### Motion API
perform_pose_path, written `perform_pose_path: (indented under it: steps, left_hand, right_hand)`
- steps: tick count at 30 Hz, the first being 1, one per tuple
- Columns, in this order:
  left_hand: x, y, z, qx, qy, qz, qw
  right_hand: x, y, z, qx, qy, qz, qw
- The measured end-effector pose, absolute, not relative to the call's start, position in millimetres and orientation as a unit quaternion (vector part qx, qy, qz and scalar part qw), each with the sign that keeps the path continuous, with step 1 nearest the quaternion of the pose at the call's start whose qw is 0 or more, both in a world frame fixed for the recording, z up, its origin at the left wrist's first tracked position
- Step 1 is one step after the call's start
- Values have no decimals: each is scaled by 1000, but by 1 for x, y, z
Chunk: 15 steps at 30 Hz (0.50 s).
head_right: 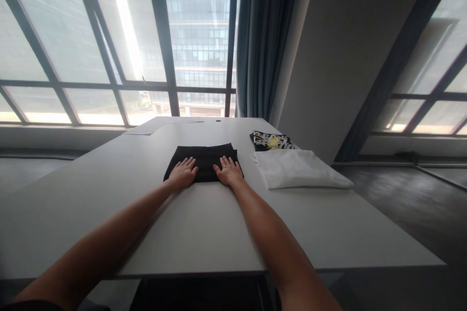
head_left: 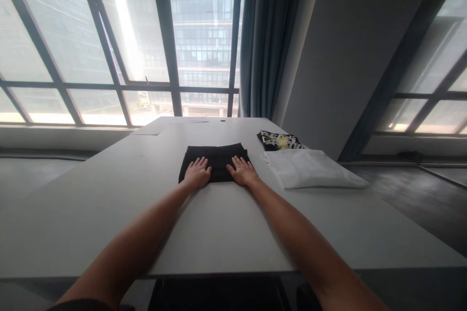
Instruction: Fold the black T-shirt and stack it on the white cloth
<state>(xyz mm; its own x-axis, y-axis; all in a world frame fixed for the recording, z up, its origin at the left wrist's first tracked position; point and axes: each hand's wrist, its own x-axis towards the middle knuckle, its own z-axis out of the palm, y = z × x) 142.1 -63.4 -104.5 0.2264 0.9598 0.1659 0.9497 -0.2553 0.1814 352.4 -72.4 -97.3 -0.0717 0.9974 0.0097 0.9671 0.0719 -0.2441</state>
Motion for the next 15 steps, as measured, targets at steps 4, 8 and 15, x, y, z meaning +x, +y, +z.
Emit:
perform_pose_path:
  steps: [4,8,15]
  left_hand:
    - [113,-60,-105,750,647,129,49]
    - [84,-59,-107,719,684,105,65]
    - [63,-59,-106,715,692,71,71]
  right_hand:
    - [362,-71,-99,-704,-697,100,87]
    - [370,-71,-104,-717,-685,94,87]
    - [376,-76,-105,-740,-657,84,118]
